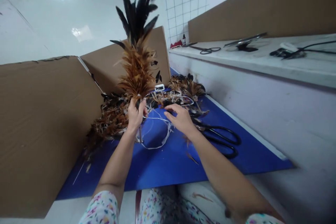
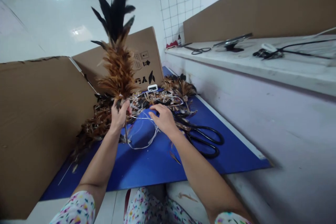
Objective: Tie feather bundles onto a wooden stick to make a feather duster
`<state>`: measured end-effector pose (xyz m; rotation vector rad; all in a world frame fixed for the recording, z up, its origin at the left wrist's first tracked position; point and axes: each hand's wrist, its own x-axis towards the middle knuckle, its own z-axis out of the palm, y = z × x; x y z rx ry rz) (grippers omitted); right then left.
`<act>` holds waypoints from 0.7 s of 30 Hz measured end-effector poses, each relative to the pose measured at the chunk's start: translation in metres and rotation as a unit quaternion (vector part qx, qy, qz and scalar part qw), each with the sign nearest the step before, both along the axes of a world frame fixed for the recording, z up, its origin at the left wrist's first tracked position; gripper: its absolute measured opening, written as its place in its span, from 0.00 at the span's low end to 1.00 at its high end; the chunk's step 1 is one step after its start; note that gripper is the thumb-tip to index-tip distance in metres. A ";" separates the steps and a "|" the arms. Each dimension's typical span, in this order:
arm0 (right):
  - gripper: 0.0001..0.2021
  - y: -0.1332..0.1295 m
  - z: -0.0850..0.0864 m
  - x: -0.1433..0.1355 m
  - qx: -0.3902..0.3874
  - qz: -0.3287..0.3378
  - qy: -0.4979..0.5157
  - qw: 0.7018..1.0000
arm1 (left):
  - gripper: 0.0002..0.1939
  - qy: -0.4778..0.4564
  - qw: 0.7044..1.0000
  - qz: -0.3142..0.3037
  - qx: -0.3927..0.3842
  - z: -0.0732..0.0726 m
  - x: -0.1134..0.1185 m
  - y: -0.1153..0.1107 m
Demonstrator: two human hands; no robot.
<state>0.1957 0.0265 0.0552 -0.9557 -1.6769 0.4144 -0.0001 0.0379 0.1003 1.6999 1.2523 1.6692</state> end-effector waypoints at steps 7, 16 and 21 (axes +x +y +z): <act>0.09 -0.050 -0.021 0.084 -0.059 -0.239 -0.371 0.895 | 0.08 0.069 0.996 0.044 0.024 0.001 -0.011 0.006; 0.15 -0.069 -0.068 0.134 -0.200 -0.218 -0.503 0.812 | 0.06 0.156 0.975 0.154 0.028 0.012 -0.025 0.005; 0.16 -0.063 -0.060 0.129 -0.212 -0.205 -0.516 0.804 | 0.11 0.020 0.998 0.048 -0.033 0.018 -0.028 0.001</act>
